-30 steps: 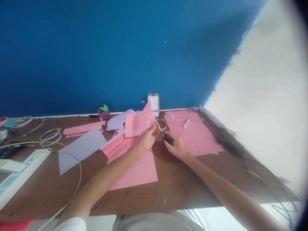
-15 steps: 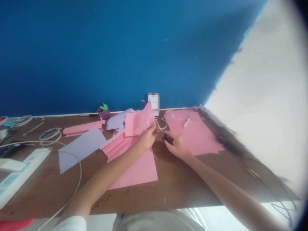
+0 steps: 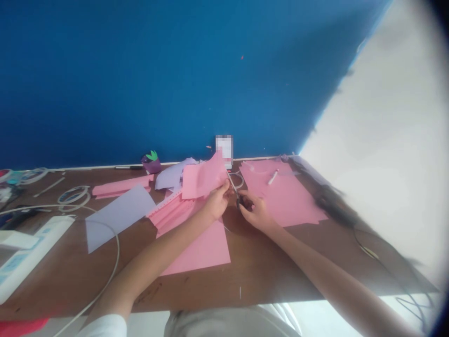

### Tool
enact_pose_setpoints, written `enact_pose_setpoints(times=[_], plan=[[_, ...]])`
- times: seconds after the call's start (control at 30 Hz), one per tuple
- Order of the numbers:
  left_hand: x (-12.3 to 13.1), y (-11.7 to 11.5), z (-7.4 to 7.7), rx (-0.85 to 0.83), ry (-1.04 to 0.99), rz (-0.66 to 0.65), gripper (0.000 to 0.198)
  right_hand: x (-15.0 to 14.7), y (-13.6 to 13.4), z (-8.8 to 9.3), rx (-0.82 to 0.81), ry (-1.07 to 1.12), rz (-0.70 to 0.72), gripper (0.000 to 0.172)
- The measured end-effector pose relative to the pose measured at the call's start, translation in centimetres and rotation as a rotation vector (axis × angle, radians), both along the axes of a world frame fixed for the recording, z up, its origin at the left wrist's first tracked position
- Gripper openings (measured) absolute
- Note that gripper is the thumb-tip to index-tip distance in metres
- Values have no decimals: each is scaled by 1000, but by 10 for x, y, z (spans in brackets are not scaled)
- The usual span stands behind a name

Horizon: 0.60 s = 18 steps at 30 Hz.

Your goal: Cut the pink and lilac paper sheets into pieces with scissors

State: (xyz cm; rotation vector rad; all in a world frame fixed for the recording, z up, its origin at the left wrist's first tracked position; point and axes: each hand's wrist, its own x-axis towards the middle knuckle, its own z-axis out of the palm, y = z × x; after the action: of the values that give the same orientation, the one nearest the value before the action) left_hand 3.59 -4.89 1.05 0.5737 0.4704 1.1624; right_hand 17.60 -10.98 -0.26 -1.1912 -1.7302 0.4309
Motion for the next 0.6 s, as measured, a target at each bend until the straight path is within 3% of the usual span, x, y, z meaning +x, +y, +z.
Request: enact_pose_setpoints(times=[0.6], plan=[[-1,4,-3,-43,13,32,18,1,-2,2,-2,-1,13,32]])
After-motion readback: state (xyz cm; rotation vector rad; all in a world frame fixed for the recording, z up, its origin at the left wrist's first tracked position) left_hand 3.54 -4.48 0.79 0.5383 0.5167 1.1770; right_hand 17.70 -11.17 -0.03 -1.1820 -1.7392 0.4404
